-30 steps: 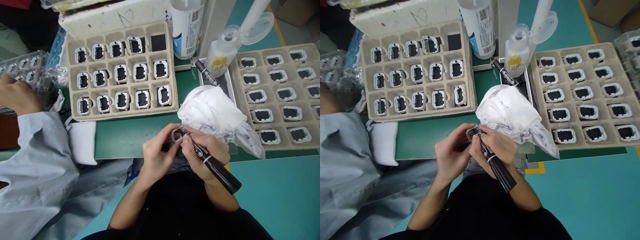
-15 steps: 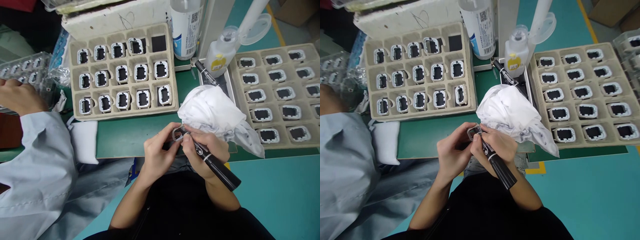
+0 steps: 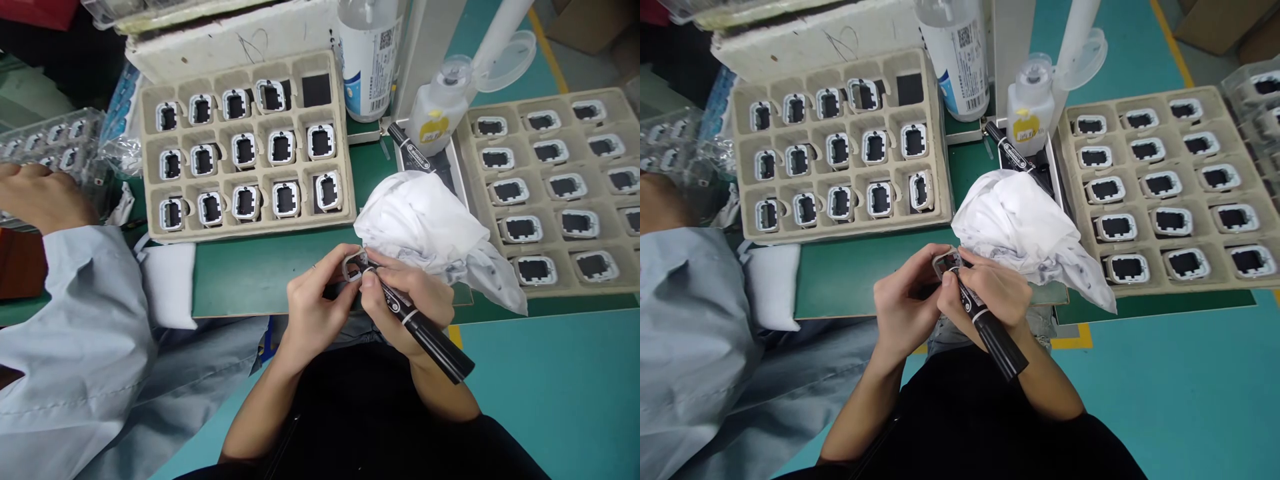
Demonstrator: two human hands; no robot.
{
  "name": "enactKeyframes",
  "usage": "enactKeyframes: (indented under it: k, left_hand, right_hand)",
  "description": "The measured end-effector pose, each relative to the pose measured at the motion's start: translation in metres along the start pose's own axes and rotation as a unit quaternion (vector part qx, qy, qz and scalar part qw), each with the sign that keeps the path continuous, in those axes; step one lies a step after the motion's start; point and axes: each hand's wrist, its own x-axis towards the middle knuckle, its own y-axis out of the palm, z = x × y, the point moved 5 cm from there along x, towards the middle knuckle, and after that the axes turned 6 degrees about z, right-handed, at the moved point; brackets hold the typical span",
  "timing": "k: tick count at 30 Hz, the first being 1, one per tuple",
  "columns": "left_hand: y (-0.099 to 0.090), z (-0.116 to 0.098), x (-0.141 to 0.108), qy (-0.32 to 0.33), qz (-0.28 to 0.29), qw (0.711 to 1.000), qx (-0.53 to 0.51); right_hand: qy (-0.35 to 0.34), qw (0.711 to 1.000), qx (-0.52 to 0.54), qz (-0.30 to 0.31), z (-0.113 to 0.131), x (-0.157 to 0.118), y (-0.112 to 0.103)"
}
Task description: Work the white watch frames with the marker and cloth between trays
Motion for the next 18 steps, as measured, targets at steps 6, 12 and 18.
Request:
enactKeyframes:
  k: [6, 12, 18]
  left_hand:
    - [-0.0001, 0.0000, -0.0002, -0.002, 0.003, 1.000, 0.002]
    - [-0.0002, -0.0015, 0.0002, 0.006, -0.001, 1.000, -0.009]
    - [0.0002, 0.0010, -0.0016, -0.001, -0.007, 1.000, -0.003]
  right_hand:
    - [0.005, 1.000, 0.017, -0.001, -0.0024, -0.0022, -0.0002]
    - [0.019, 1.000, 0.003, -0.006, -0.0034, -0.0035, -0.0021]
    - [0.036, 0.999, 0.009, -0.006, -0.0045, -0.0048, -0.0022]
